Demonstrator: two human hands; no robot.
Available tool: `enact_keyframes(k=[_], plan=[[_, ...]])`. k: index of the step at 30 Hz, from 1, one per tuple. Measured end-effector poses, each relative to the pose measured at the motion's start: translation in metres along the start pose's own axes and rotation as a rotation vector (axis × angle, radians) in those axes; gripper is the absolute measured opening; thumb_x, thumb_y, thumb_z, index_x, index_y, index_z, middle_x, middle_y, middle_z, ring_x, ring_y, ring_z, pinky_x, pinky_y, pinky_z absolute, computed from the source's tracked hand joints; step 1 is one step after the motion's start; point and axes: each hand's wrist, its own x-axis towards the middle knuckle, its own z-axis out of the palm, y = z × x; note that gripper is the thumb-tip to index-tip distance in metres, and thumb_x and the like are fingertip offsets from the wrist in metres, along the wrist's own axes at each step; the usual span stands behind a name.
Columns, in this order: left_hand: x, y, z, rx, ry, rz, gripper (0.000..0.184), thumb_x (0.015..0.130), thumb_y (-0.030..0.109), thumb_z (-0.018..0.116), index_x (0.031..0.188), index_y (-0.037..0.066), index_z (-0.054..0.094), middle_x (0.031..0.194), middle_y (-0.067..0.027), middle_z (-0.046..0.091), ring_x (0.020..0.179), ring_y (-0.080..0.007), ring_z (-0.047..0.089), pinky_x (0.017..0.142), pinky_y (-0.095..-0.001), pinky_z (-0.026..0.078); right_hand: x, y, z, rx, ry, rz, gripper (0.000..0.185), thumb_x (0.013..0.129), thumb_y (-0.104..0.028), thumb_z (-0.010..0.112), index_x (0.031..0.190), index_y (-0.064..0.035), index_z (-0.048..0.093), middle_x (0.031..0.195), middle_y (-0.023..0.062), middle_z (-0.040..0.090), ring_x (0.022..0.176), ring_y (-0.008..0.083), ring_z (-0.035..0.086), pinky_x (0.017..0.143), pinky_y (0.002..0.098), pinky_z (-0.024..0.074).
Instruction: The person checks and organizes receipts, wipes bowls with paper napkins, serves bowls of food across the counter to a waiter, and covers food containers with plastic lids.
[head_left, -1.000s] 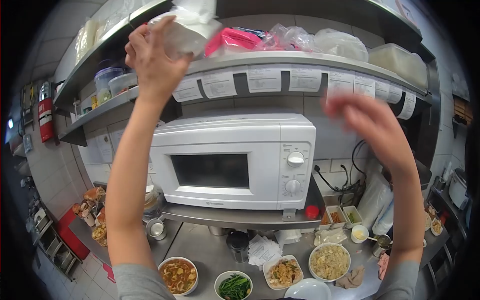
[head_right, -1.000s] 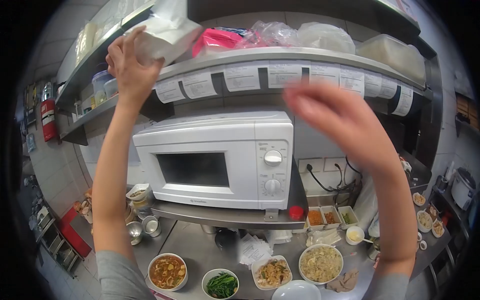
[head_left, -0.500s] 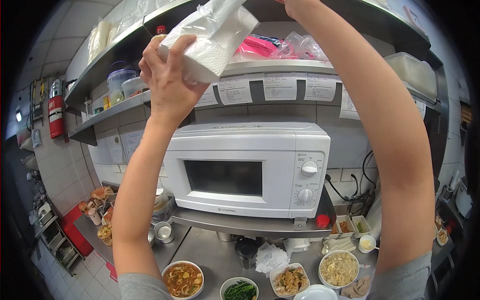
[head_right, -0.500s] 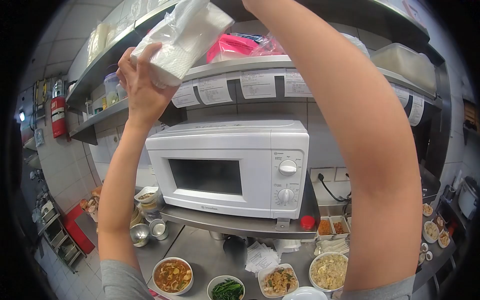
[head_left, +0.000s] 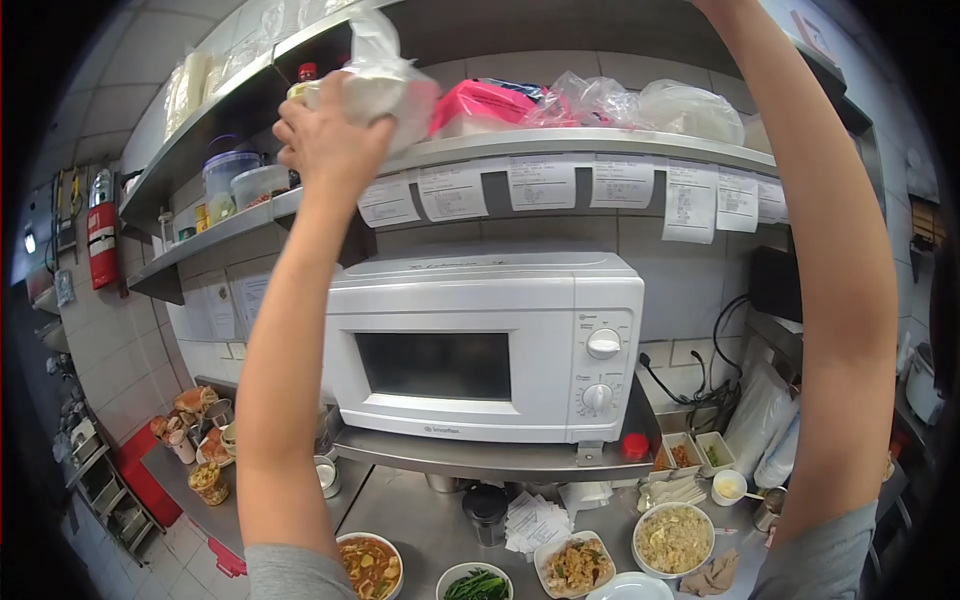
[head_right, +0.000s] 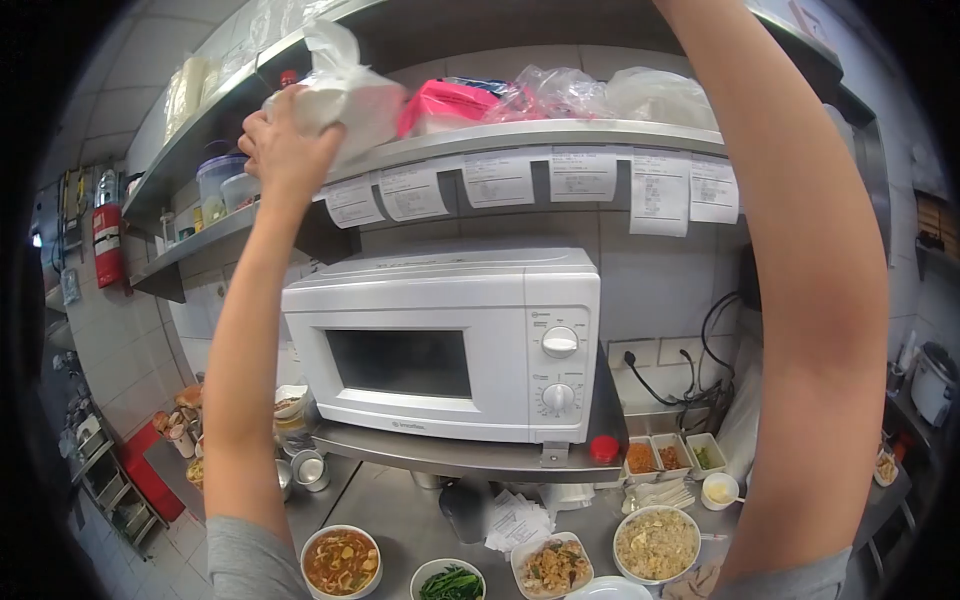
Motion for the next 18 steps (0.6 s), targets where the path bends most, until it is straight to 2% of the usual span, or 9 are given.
enact_keyframes(k=[3, 6, 7, 10, 12, 13, 14, 16, 18], plan=[[0.025, -0.03, 0.035, 0.007, -0.132, -0.061, 0.074, 0.07, 0.043, 0.067, 0.134, 0.026, 0.036, 0.133, -0.0307, 0.024, 0.123, -0.0476, 0.024, 0.095, -0.0616, 0.025, -0.024, 0.003, -0.025, 0.059, -0.252, 0.185, 0.029, 0.097, -0.023, 0.035, 0.119, -0.0076, 0.045, 0.094, 0.0108, 0.055, 0.082, 0.019, 0.056, 0.075, 0.0364, 0.0464], [0.004, -0.008, 0.045, -0.011, 0.142, 0.139, 0.076, 0.074, 0.05, 0.064, 0.137, 0.021, 0.033, 0.134, -0.0321, 0.021, 0.125, -0.0491, 0.021, 0.096, -0.062, 0.022, -0.052, 0.028, -0.054, 0.215, -0.516, 0.373, 0.033, 0.097, -0.031, 0.033, 0.121, -0.0107, 0.043, 0.109, 0.0152, 0.052, 0.092, 0.0253, 0.055, 0.079, 0.0432, 0.0471], [-0.007, 0.013, 0.03, -0.196, 0.125, 0.242, 0.076, 0.08, 0.055, 0.057, 0.137, 0.012, 0.032, 0.138, -0.03, 0.021, 0.127, -0.0428, 0.024, 0.102, -0.0553, 0.021, -0.069, 0.039, -0.067, 0.303, -0.587, 0.36, 0.04, 0.093, -0.031, 0.042, 0.124, -0.0059, 0.044, 0.109, 0.0138, 0.055, 0.098, 0.0229, 0.056, 0.081, 0.0371, 0.0468], [-0.057, 0.069, -0.017, -1.689, -0.668, -0.311, 0.077, 0.083, 0.057, 0.051, 0.136, 0.004, 0.033, 0.137, -0.0261, 0.031, 0.126, -0.0323, 0.034, 0.104, -0.0422, 0.025, -0.119, 0.097, -0.105, 0.675, -0.731, 0.387, 0.045, 0.089, -0.028, 0.052, 0.125, -0.0012, 0.047, 0.111, 0.012, 0.058, 0.103, 0.0206, 0.056, 0.086, 0.0309, 0.0459], [-0.078, 0.084, -0.038, -1.797, -1.085, -0.4, 0.077, 0.086, 0.058, 0.045, 0.134, -0.001, 0.034, 0.13, -0.0207, 0.044, 0.116, -0.0235, 0.046, 0.099, -0.033, 0.034, -0.15, 0.113, -0.125, 0.806, -0.75, 0.564, 0.044, 0.089, -0.027, 0.053, 0.123, -0.0004, 0.048, 0.113, 0.0117, 0.057, 0.103, 0.0198, 0.057, 0.088, 0.029, 0.0452], [-0.095, 0.094, -0.049, -1.591, -0.941, -0.298, 0.068, 0.087, 0.045, 0.053, 0.133, -0.003, 0.035, 0.116, -0.0158, 0.056, 0.105, -0.019, 0.054, 0.093, -0.0289, 0.04, -0.168, 0.103, -0.13, 0.76, -0.687, 0.669, 0.044, 0.089, -0.027, 0.054, 0.123, 0.0003, 0.048, 0.114, 0.0116, 0.057, 0.103, 0.0191, 0.056, 0.088, 0.0278, 0.0449], [-0.102, 0.099, -0.045, -1.54, -0.996, -0.195, 0.053, 0.084, 0.024, 0.063, 0.125, -0.004, 0.044, 0.1, -0.0103, 0.062, 0.088, -0.0127, 0.059, 0.079, -0.0243, 0.046, -0.2, 0.068, -0.132, 0.381, -0.41, 0.701, 0.044, 0.09, -0.028, 0.053, 0.123, 0.0011, 0.048, 0.115, 0.0115, 0.057, 0.103, 0.0182, 0.056, 0.088, 0.0269, 0.0446], [-0.118, 0.098, -0.05, -1.435, -1.151, -0.147, 0.04, 0.078, 0.011, 0.069, 0.112, -0.003, 0.054, 0.085, -0.0055, 0.063, 0.072, -0.0079, 0.058, 0.066, -0.0204, 0.047, -0.226, 0.072, -0.155, 0.369, -0.538, 0.651, 0.049, 0.093, -0.034, 0.046, 0.123, 0.0041, 0.046, 0.118, 0.012, 0.055, 0.106, 0.0184, 0.054, 0.09, 0.0289, 0.0436], [-0.14, 0.106, -0.066, -1.371, -1.106, -0.201, 0.028, 0.079, 0.009, 0.067, 0.103, -0.004, 0.059, 0.078, -0.0018, 0.06, 0.064, -0.0057, 0.055, 0.058, -0.0195, 0.046, -0.251, 0.066, -0.172, 0.603, -0.516, 0.851, 0.053, 0.096, -0.041, 0.037, 0.128, 0.0008, 0.041, 0.117, 0.0134, 0.055, 0.107, 0.0193, 0.054, 0.091, 0.0308, 0.0441]])
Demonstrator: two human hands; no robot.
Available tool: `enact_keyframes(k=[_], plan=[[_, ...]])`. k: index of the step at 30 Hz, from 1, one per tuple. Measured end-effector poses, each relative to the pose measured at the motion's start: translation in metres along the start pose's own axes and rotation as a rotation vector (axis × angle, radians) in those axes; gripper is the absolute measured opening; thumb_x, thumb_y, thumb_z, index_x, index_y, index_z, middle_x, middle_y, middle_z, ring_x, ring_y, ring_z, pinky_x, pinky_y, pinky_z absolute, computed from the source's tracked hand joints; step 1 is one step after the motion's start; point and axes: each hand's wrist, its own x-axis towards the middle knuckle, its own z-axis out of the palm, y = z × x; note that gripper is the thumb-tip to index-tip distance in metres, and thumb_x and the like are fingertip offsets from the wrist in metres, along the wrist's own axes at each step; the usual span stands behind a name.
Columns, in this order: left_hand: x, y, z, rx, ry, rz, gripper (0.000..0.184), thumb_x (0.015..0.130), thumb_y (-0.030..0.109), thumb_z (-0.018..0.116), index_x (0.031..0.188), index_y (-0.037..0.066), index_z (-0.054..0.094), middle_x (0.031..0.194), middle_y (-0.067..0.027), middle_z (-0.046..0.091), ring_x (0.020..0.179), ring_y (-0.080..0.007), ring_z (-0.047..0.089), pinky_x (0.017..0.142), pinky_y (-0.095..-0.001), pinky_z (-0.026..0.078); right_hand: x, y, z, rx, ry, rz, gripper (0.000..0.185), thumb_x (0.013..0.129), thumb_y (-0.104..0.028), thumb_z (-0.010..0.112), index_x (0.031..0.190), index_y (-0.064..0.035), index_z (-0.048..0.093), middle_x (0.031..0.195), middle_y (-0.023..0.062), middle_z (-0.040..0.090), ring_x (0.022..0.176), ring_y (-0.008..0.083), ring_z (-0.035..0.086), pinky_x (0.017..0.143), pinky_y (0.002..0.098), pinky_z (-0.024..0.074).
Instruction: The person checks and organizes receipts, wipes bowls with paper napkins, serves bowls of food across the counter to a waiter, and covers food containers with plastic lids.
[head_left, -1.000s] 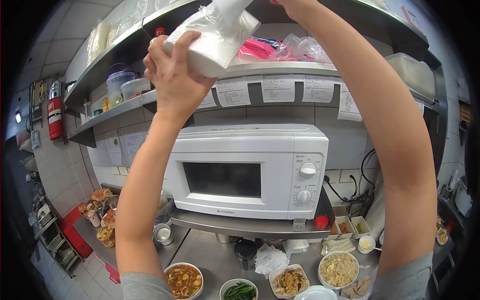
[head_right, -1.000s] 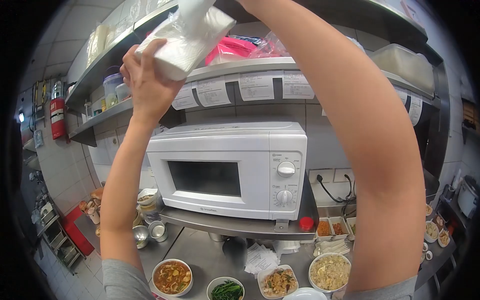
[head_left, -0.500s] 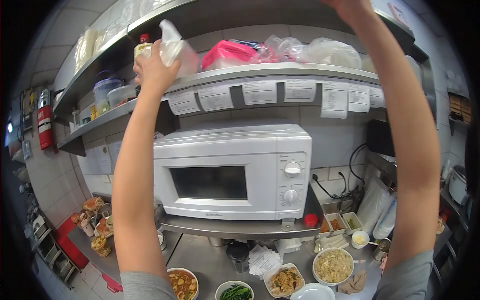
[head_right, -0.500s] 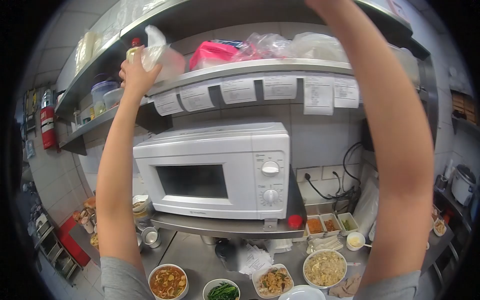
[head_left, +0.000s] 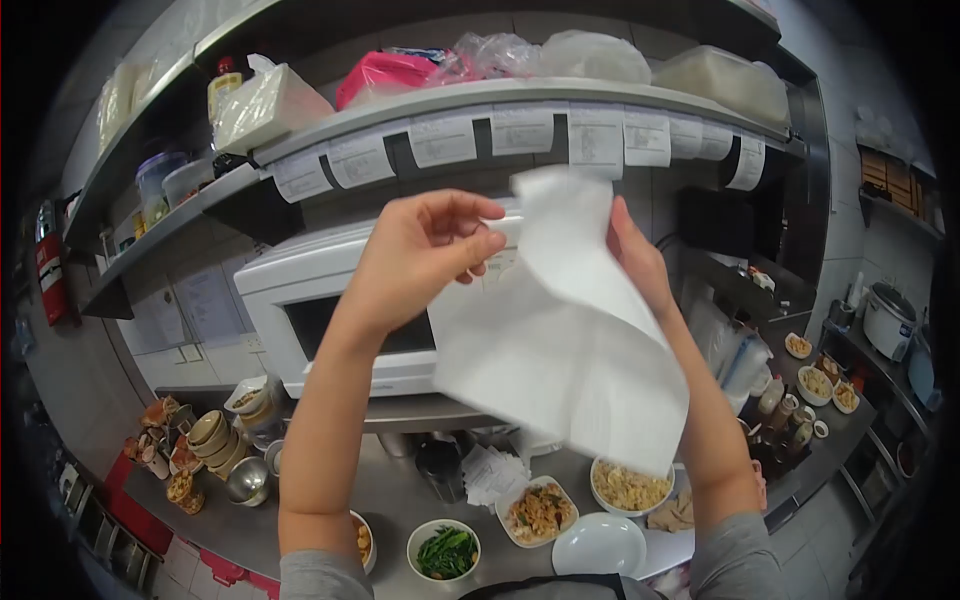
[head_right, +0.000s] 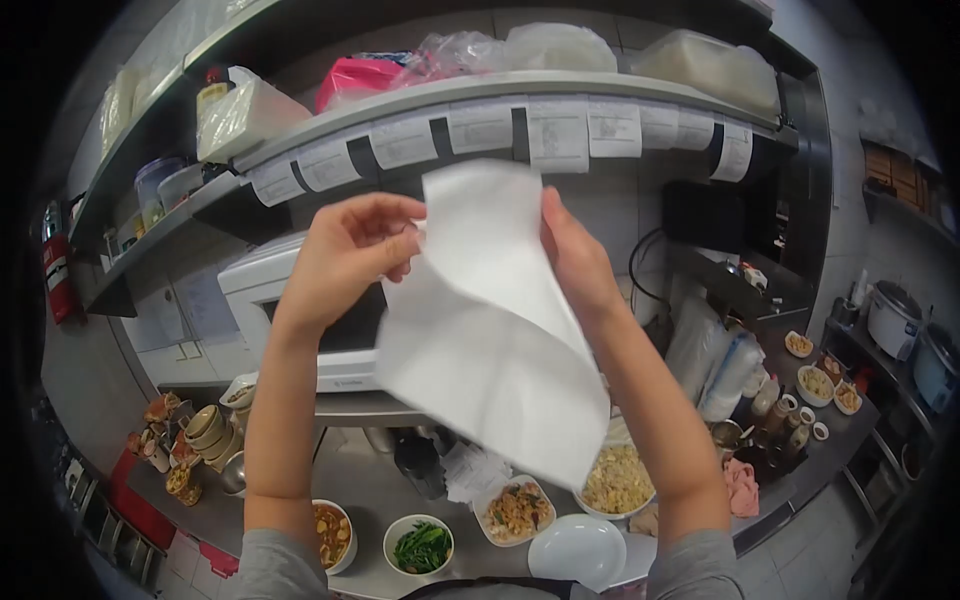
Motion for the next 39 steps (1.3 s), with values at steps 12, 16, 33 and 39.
enact_keyframes(k=[12, 16, 33, 39], plan=[[-0.257, -0.163, 0.227, 0.123, 0.135, -0.427, 0.066, 0.088, 0.019, 0.058, 0.136, -0.001, 0.016, 0.117, -0.0149, 0.04, 0.113, -0.0242, 0.045, 0.088, -0.0318, 0.044, -0.307, 0.164, -0.035, 0.15, 0.234, 0.628, 0.041, 0.09, -0.018, 0.052, 0.127, -0.0063, 0.036, 0.101, 0.0082, 0.053, 0.085, 0.0149, 0.056, 0.077, 0.0286, 0.0479], [-0.248, -0.153, 0.216, -0.333, -0.262, -0.77, 0.072, 0.08, 0.019, 0.069, 0.135, -0.002, 0.028, 0.126, -0.0167, 0.043, 0.11, -0.0203, 0.048, 0.092, -0.0294, 0.04, -0.278, 0.131, -0.042, 0.208, 0.331, 0.438, 0.037, 0.09, -0.02, 0.054, 0.122, -0.0082, 0.039, 0.092, 0.0049, 0.051, 0.082, 0.0136, 0.056, 0.071, 0.0275, 0.0498], [-0.247, -0.173, 0.234, -0.343, 0.344, -0.898, 0.051, 0.072, 0.011, 0.076, 0.114, -0.005, 0.053, 0.104, -0.0131, 0.062, 0.095, -0.0177, 0.059, 0.087, -0.0309, 0.045, -0.317, 0.077, -0.101, -0.171, 0.423, 0.873, 0.025, 0.081, -0.011, 0.066, 0.103, 0.0022, 0.062, 0.093, 0.0055, 0.065, 0.079, 0.0092, 0.06, 0.07, 0.0243, 0.0482], [-0.263, -0.178, 0.228, -0.5, 0.282, -1.009, 0.034, 0.075, 0.007, 0.073, 0.105, -0.004, 0.06, 0.094, -0.0086, 0.066, 0.081, -0.0123, 0.063, 0.078, -0.0261, 0.049, -0.336, 0.075, -0.126, -0.324, 0.182, 1.089, 0.022, 0.084, -0.015, 0.064, 0.099, 0.0012, 0.064, 0.091, 0.0051, 0.065, 0.076, 0.0064, 0.058, 0.067, 0.0231, 0.0476]])
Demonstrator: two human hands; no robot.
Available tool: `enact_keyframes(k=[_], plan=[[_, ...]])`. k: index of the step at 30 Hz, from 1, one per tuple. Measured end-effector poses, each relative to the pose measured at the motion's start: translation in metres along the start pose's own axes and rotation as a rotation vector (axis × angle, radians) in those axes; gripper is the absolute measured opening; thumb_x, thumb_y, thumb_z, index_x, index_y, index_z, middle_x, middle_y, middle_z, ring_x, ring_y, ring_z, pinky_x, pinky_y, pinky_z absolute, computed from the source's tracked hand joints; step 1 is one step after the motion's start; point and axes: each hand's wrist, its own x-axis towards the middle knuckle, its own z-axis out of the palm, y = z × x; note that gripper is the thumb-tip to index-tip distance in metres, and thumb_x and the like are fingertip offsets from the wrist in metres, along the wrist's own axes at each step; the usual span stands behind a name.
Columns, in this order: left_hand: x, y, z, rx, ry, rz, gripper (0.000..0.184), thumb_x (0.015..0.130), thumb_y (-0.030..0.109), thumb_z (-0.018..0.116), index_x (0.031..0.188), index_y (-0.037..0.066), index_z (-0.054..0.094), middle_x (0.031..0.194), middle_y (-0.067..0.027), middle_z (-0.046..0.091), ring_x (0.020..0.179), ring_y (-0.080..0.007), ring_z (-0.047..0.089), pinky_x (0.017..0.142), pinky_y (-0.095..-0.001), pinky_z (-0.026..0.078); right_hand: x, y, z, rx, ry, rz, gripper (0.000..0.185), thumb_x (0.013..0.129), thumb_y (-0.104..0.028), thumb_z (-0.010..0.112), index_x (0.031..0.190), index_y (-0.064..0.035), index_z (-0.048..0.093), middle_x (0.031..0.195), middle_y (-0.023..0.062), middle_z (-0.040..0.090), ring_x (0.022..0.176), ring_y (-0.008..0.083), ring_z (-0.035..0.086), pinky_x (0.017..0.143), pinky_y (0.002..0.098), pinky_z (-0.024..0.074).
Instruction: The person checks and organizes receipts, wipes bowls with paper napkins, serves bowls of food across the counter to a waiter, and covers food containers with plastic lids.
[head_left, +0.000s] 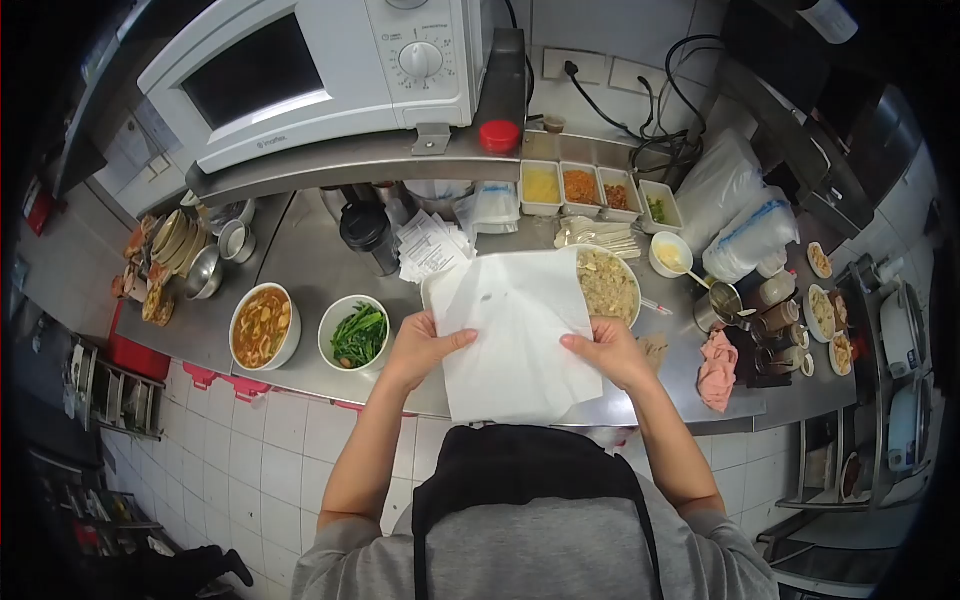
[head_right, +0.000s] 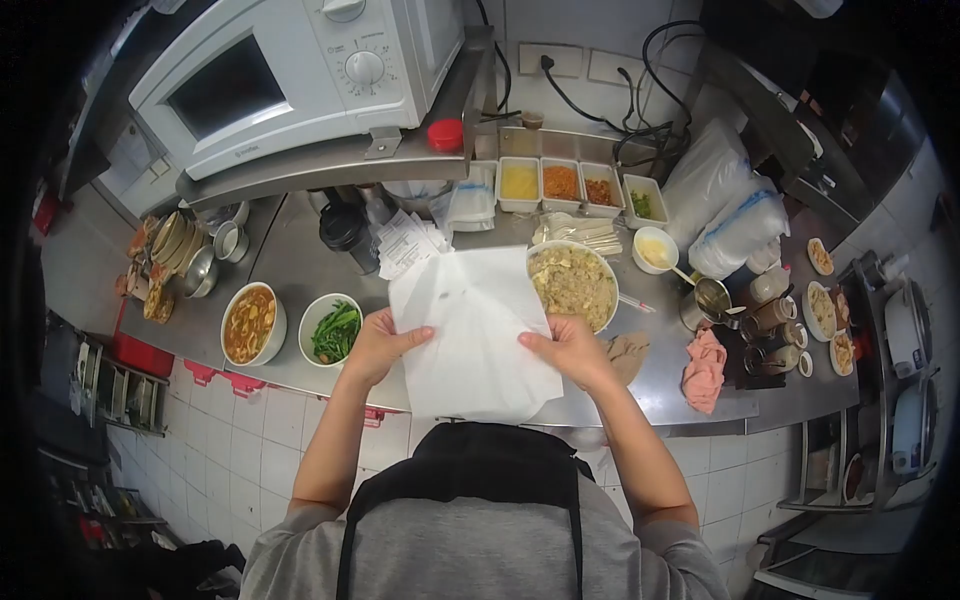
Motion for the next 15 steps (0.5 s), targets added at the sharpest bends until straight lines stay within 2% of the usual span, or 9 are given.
enact_keyframes(k=[4, 8, 10, 11, 12, 13, 14, 15], plan=[[-0.009, -0.009, -0.003, 0.068, -0.009, 0.055, 0.027, 0.078, 0.004, 0.069, 0.103, -0.001, 0.062, 0.094, -0.0085, 0.067, 0.077, -0.0111, 0.063, 0.074, -0.0241, 0.051, 0.002, 0.012, -0.001, 0.199, 0.05, -0.041, 0.016, 0.086, -0.013, 0.06, 0.092, 0.0003, 0.066, 0.09, 0.0044, 0.065, 0.076, 0.0075, 0.059, 0.068, 0.0233, 0.0471], [-0.007, -0.034, -0.019, -0.001, -0.126, 0.101, 0.018, 0.082, 0.001, 0.061, 0.1, 0.001, 0.063, 0.088, -0.0041, 0.066, 0.077, -0.0086, 0.061, 0.071, -0.0221, 0.049, 0.006, 0.047, 0.0, 0.426, 0.095, -0.016, 0.011, 0.085, -0.007, 0.056, 0.085, -0.0041, 0.066, 0.084, 0.0018, 0.064, 0.074, 0.0089, 0.058, 0.067, 0.0226, 0.0459], [0.002, -0.062, -0.035, -0.009, -0.235, 0.145, 0.015, 0.085, 0.001, 0.055, 0.096, 0.004, 0.064, 0.087, -0.0012, 0.065, 0.076, -0.008, 0.06, 0.069, -0.0209, 0.049, 0.008, 0.065, -0.009, 0.449, -0.062, -0.046, 0.012, 0.085, -0.004, 0.054, 0.08, -0.0071, 0.065, 0.079, -0.0003, 0.061, 0.071, 0.0082, 0.056, 0.065, 0.0219, 0.0444], [0.003, -0.069, -0.035, -0.074, -0.23, 0.084, 0.014, 0.086, 0.002, 0.052, 0.094, 0.004, 0.063, 0.086, -0.0008, 0.064, 0.076, -0.0082, 0.06, 0.068, -0.021, 0.049, 0.007, 0.064, -0.009, 0.462, -0.141, -0.063, 0.014, 0.084, -0.003, 0.053, 0.078, -0.0086, 0.064, 0.076, -0.0013, 0.06, 0.07, 0.0079, 0.055, 0.064, 0.0215, 0.0436], [0.003, -0.075, -0.033, -0.138, -0.225, 0.022, 0.015, 0.087, 0.003, 0.049, 0.092, 0.005, 0.063, 0.085, -0.0003, 0.063, 0.077, -0.0084, 0.059, 0.068, -0.0212, 0.048, 0.0, 0.055, -0.002, 0.427, -0.112, -0.014, 0.02, 0.084, 0.0, 0.047, 0.073, -0.0096, 0.06, 0.071, -0.0026, 0.056, 0.067, 0.0064, 0.051, 0.062, 0.0207, 0.0412], [0.004, -0.081, -0.033, -0.203, -0.219, -0.039, 0.016, 0.089, 0.005, 0.047, 0.089, 0.006, 0.063, 0.085, 0.0002, 0.062, 0.078, -0.0086, 0.059, 0.068, -0.0213, 0.048, 0.0, 0.06, -0.003, 0.307, -0.095, -0.048, 0.02, 0.083, 0.0, 0.046, 0.074, -0.0093, 0.061, 0.072, -0.0031, 0.056, 0.067, 0.0064, 0.051, 0.062, 0.0208, 0.0412], [0.004, -0.079, -0.03, -0.268, -0.201, -0.167, 0.017, 0.091, 0.01, 0.044, 0.095, 0.008, 0.06, 0.091, -0.0009, 0.06, 0.082, -0.0097, 0.059, 0.069, -0.0232, 0.049, 0.001, 0.067, -0.004, 0.185, -0.078, -0.082, 0.02, 0.082, 0.001, 0.044, 0.075, -0.009, 0.061, 0.073, -0.0035, 0.056, 0.068, 0.0063, 0.05, 0.062, 0.0209, 0.0412], [0.003, -0.077, -0.025, -0.316, -0.173, -0.194, 0.017, 0.092, 0.012, 0.044, 0.101, 0.009, 0.058, 0.094, -0.0017, 0.06, 0.083, -0.0102, 0.059, 0.069, -0.0232, 0.049, 0.001, 0.072, -0.006, 0.062, -0.061, -0.117, 0.021, 0.082, 0.001, 0.043, 0.077, -0.0086, 0.061, 0.074, -0.004, 0.056, 0.068, 0.0062, 0.05, 0.062, 0.021, 0.0413]])
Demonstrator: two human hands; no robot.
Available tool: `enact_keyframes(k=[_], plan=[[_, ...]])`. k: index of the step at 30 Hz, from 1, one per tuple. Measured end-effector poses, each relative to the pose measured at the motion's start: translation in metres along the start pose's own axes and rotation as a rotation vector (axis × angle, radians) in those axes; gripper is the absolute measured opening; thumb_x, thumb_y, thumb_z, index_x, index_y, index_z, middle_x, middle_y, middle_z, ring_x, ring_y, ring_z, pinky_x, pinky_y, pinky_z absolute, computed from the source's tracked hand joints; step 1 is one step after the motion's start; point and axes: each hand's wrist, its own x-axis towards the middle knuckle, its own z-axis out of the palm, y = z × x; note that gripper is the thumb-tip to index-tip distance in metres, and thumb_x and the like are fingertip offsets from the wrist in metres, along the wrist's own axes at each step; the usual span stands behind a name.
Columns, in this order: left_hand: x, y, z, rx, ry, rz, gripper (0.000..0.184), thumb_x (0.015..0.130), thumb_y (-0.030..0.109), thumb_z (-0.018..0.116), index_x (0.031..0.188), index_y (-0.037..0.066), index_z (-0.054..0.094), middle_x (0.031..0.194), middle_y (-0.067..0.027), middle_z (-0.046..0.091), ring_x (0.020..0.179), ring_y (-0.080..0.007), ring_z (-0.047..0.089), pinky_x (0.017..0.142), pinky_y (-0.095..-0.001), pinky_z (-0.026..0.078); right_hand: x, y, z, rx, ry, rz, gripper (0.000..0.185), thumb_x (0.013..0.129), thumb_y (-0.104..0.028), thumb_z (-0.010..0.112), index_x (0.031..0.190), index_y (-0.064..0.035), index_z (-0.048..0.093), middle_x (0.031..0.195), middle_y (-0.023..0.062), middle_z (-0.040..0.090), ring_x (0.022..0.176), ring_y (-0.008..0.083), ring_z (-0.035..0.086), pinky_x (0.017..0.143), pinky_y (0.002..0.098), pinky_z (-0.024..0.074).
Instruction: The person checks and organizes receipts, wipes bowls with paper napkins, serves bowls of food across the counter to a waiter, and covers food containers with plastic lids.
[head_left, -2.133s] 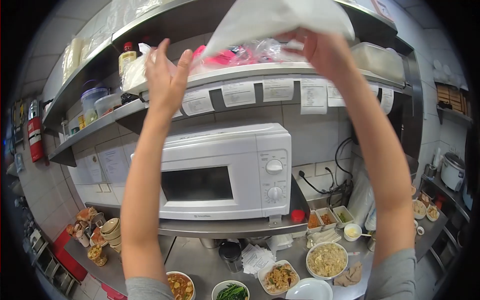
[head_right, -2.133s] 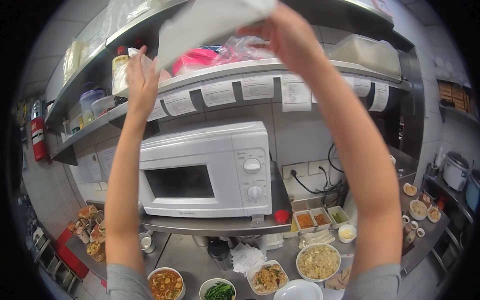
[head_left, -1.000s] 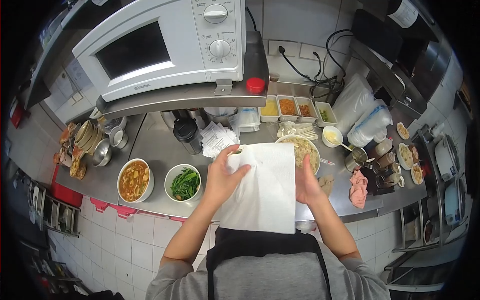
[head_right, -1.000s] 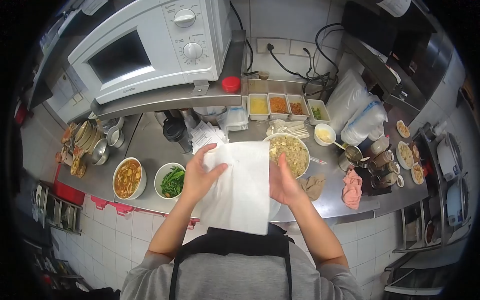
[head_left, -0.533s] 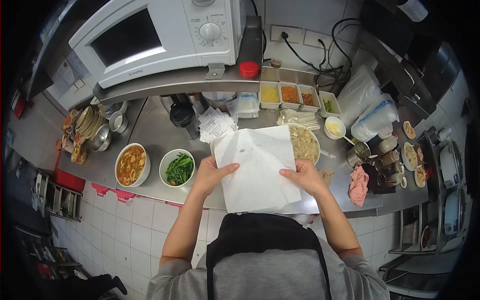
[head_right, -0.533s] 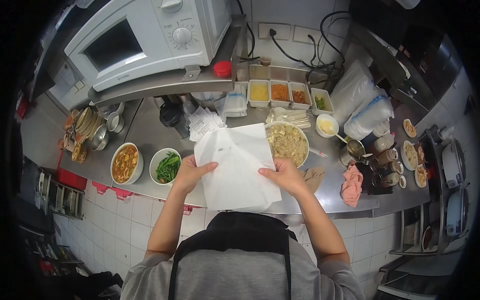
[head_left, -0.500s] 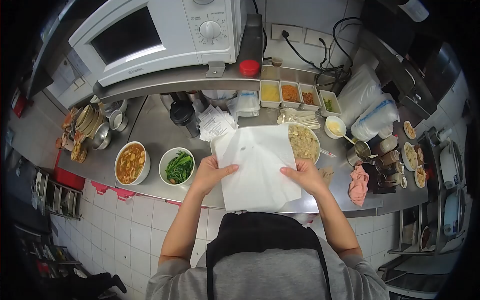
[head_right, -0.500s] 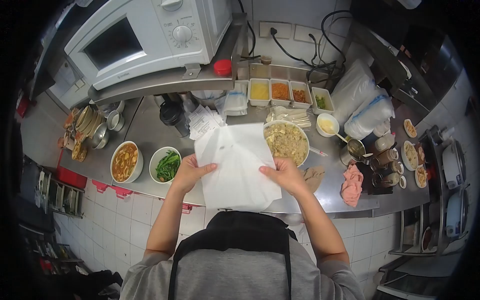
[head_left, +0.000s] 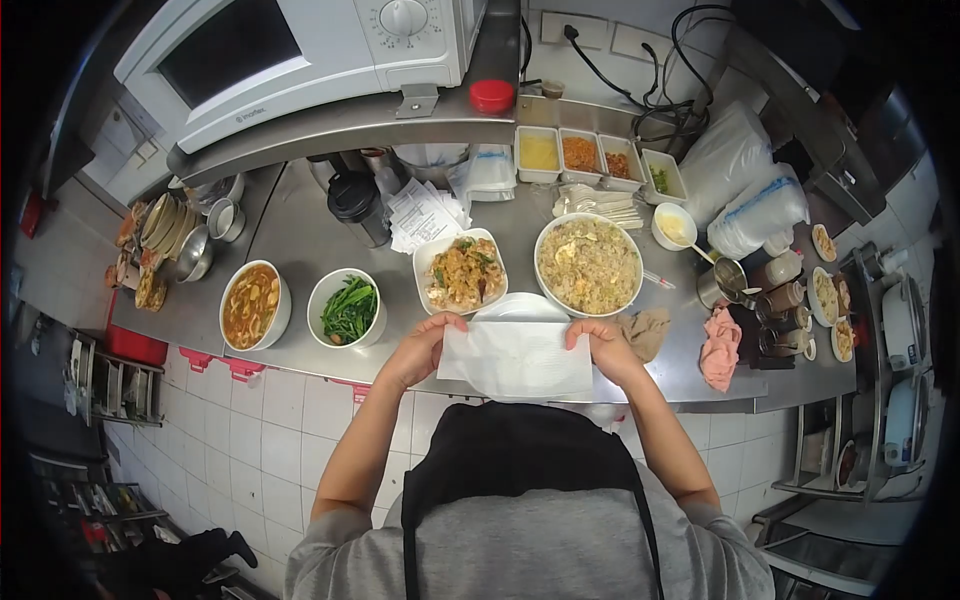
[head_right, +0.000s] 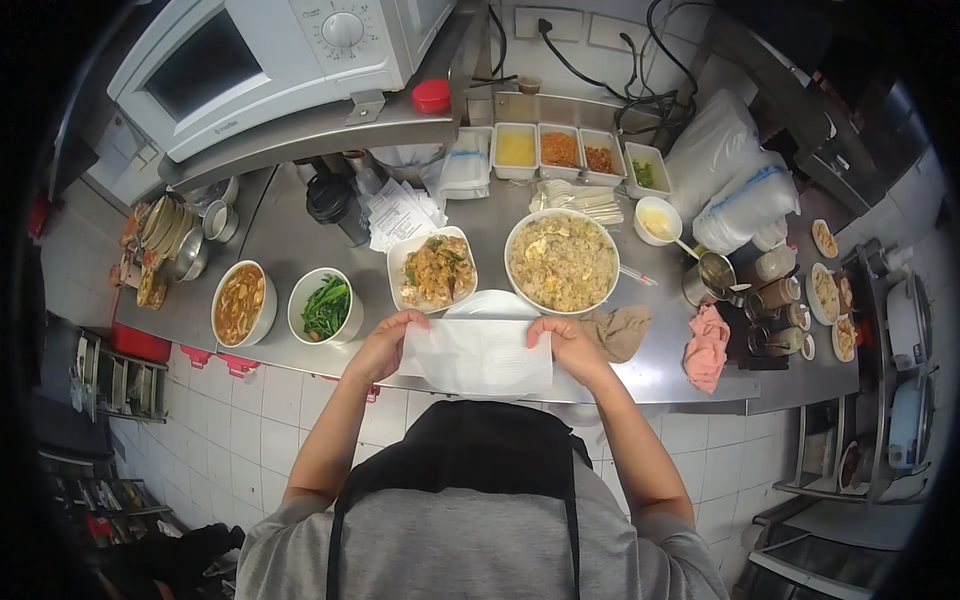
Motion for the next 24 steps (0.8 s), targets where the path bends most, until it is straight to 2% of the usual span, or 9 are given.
enact_keyframes(k=[5, 8, 9, 11, 12, 14, 17, 20, 24], plan=[[0.002, -0.004, 0.016, -0.085, 0.082, -0.064, 0.033, 0.094, 0.026, 0.041, 0.123, 0.01, 0.046, 0.104, -0.0058, 0.057, 0.092, -0.0141, 0.058, 0.073, -0.0292, 0.049, -0.009, 0.008, -0.009, -0.185, -0.053, 0.151, 0.024, 0.08, -0.003, 0.039, 0.086, -0.0083, 0.062, 0.085, -0.0036, 0.058, 0.071, 0.0065, 0.05, 0.062, 0.0236, 0.0451], [0.0, -0.008, 0.025, 0.374, 0.218, -0.056, 0.036, 0.092, 0.021, 0.047, 0.126, 0.009, 0.043, 0.107, -0.0082, 0.057, 0.094, -0.0199, 0.059, 0.072, -0.0339, 0.05, -0.014, 0.007, -0.006, -0.133, -0.031, 0.193, 0.022, 0.081, -0.006, 0.042, 0.089, -0.0078, 0.062, 0.09, -0.0018, 0.059, 0.073, 0.0064, 0.05, 0.063, 0.0245, 0.0466], [0.001, -0.015, 0.025, 0.459, 0.209, 0.033, 0.038, 0.09, 0.018, 0.051, 0.125, 0.009, 0.043, 0.107, -0.01, 0.057, 0.095, -0.0212, 0.058, 0.075, -0.0346, 0.049, -0.015, 0.007, -0.005, -0.095, -0.022, 0.211, 0.021, 0.081, -0.007, 0.044, 0.09, -0.0075, 0.062, 0.091, -0.001, 0.058, 0.074, 0.0064, 0.05, 0.064, 0.0247, 0.0469], [0.004, -0.028, 0.026, 0.629, 0.191, 0.211, 0.042, 0.085, 0.013, 0.058, 0.124, 0.008, 0.044, 0.107, -0.0138, 0.056, 0.098, -0.0239, 0.056, 0.08, -0.0361, 0.048, -0.014, 0.01, -0.005, -0.267, 0.002, 0.26, 0.017, 0.08, -0.007, 0.05, 0.091, -0.006, 0.062, 0.093, 0.0017, 0.059, 0.076, 0.0087, 0.052, 0.064, 0.0258, 0.0468], [0.002, -0.032, 0.032, 0.854, 0.305, 0.33, 0.044, 0.082, 0.009, 0.059, 0.124, 0.007, 0.044, 0.11, -0.0157, 0.053, 0.101, -0.026, 0.054, 0.084, -0.0381, 0.046, -0.013, 0.013, -0.005, -0.353, 0.015, 0.282, 0.016, 0.079, -0.008, 0.053, 0.091, -0.0052, 0.062, 0.094, 0.003, 0.059, 0.077, 0.0099, 0.053, 0.064, 0.0263, 0.0468], [-0.001, -0.036, 0.047, 1.3, 0.53, 0.578, 0.048, 0.078, 0.002, 0.061, 0.123, 0.006, 0.045, 0.118, -0.0195, 0.049, 0.109, -0.0303, 0.05, 0.091, -0.0421, 0.042, -0.012, 0.024, -0.005, -0.516, 0.035, 0.089, 0.018, 0.075, -0.008, 0.059, 0.092, -0.0052, 0.062, 0.092, 0.0032, 0.058, 0.073, 0.0122, 0.052, 0.064, 0.0271, 0.0451], [0.004, -0.054, 0.056, 1.36, 0.248, 0.661, 0.049, 0.079, 0.003, 0.057, 0.126, 0.006, 0.044, 0.131, -0.0195, 0.039, 0.123, -0.0348, 0.037, 0.101, -0.0463, 0.031, -0.008, 0.038, -0.006, -0.638, 0.064, -0.107, 0.021, 0.072, -0.006, 0.062, 0.093, -0.0044, 0.062, 0.088, 0.0058, 0.057, 0.069, 0.0163, 0.052, 0.062, 0.0292, 0.0437], [0.029, -0.081, 0.069, 1.509, -0.111, 0.607, 0.047, 0.086, 0.016, 0.052, 0.131, 0.009, 0.041, 0.143, -0.0144, 0.027, 0.132, -0.0363, 0.026, 0.105, -0.0491, 0.025, -0.003, 0.049, -0.006, -0.682, 0.092, -0.17, 0.021, 0.071, -0.005, 0.061, 0.092, -0.0041, 0.061, 0.084, 0.0083, 0.056, 0.067, 0.0199, 0.053, 0.062, 0.0307, 0.0433], [0.038, -0.094, 0.076, 1.753, 0.006, 0.511, 0.053, 0.089, 0.035, 0.047, 0.137, 0.017, 0.035, 0.149, -0.0074, 0.018, 0.136, -0.0355, 0.015, 0.104, -0.0591, 0.015, -0.006, 0.042, -0.003, -0.743, 0.141, -0.091, 0.023, 0.07, -0.003, 0.061, 0.092, -0.0047, 0.061, 0.091, 0.0112, 0.054, 0.078, 0.0246, 0.055, 0.069, 0.0329, 0.0441]])
